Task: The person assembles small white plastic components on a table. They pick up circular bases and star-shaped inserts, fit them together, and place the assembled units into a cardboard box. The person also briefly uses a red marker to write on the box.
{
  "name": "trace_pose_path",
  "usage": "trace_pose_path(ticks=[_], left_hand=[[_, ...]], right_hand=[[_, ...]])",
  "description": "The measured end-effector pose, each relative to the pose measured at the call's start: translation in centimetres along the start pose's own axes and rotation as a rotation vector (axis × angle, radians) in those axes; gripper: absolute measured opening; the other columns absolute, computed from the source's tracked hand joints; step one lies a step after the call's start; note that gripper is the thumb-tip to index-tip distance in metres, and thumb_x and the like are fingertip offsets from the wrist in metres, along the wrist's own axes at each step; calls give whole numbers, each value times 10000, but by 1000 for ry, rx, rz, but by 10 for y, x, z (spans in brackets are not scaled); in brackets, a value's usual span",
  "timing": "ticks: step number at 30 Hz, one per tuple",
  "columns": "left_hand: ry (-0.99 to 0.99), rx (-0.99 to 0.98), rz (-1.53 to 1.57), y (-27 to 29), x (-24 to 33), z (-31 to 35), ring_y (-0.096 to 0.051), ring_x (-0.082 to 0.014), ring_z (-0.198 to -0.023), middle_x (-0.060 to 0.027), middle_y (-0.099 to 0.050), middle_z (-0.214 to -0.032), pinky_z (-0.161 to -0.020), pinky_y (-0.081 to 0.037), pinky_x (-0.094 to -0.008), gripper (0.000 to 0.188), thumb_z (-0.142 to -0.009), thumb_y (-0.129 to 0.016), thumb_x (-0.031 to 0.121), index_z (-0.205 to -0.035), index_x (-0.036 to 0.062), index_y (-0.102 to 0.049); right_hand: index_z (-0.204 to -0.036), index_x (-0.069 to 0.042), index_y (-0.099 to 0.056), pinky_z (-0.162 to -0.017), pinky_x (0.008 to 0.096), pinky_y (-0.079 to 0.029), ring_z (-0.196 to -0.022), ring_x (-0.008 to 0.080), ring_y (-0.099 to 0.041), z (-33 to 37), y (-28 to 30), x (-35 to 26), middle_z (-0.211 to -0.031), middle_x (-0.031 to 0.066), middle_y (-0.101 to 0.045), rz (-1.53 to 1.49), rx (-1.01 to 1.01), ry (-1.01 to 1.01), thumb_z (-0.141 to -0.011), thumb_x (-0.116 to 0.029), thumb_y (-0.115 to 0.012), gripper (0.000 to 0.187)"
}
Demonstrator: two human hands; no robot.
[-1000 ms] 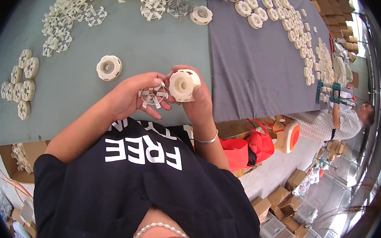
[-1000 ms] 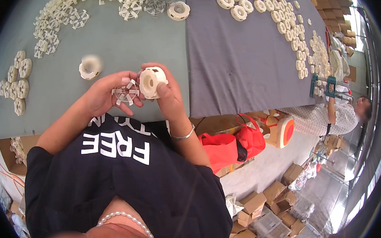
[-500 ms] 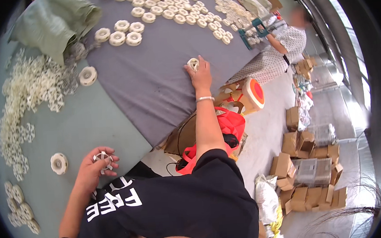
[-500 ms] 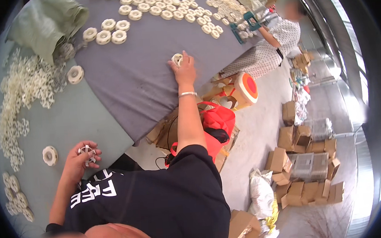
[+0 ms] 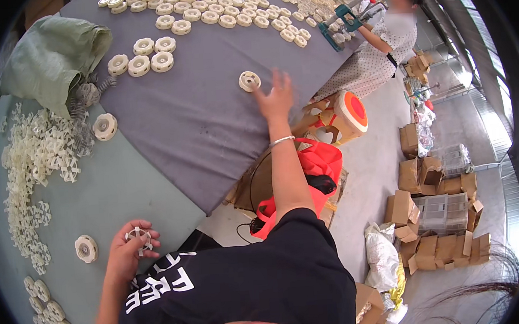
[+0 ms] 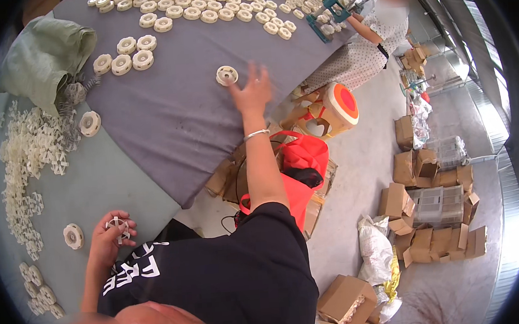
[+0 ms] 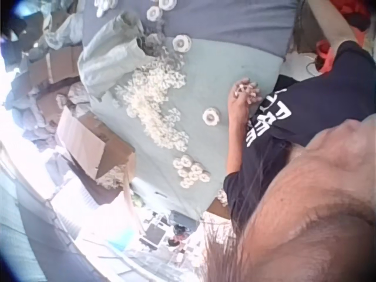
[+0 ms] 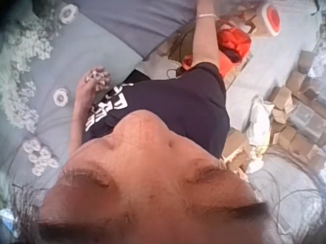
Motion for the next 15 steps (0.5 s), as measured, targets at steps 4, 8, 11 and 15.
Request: trace_pose_path(ticks=[4,8,11,15], left_hand=[[16,-10,-11,-1,3,-2,-737,-222,-886,-137,-726,-1053,-679,-658,-376,307,-960,-649,87,-1259,26,-612],[31,-23,-24,-10,3,-7,-738,-228,-884,-142,-728,-1055,-675,-654,-378,317,-957,-638,76,-1267,23,-603],[28,-31,-19,-8,3,-10,-736,-233,-898,-147,-724,-1062,-680,-649,-385,334,-961,-638,87,-1286,24,-595],[68,-10,2,-8,9,-5,-730,-234,-930,-142,-717,-1090,-730,-647,-394,348,-967,-655,121,-1296,28,-589]], right_hand=[[-1360,-300,-689,-997,542,-486,-1231,293,-627,-23,-20,-31,-1303,73,-663,-185,-419,154,-919,-565,-706,515],[-1307,-262,-700,-1004,571,-495,-1257,309,-617,-80,-51,52,-1301,88,-658,-97,-284,-91,-946,-482,-684,423],[-1383,-263,-666,-1096,648,-436,-1405,352,-533,-113,-57,114,-1492,128,-585,57,-16,-143,-957,-556,-632,519],[-1598,-282,-472,-1141,760,-314,-1519,382,-415,-122,-80,128,-1676,143,-398,149,-566,-254,-948,-670,-601,767]])
Point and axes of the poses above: each hand's wrist, its own z-axis away from the middle knuckle, its own y-axis out of the back of the hand, x = y × z, the point moved 5 cm from there along -z, towards the middle knuckle
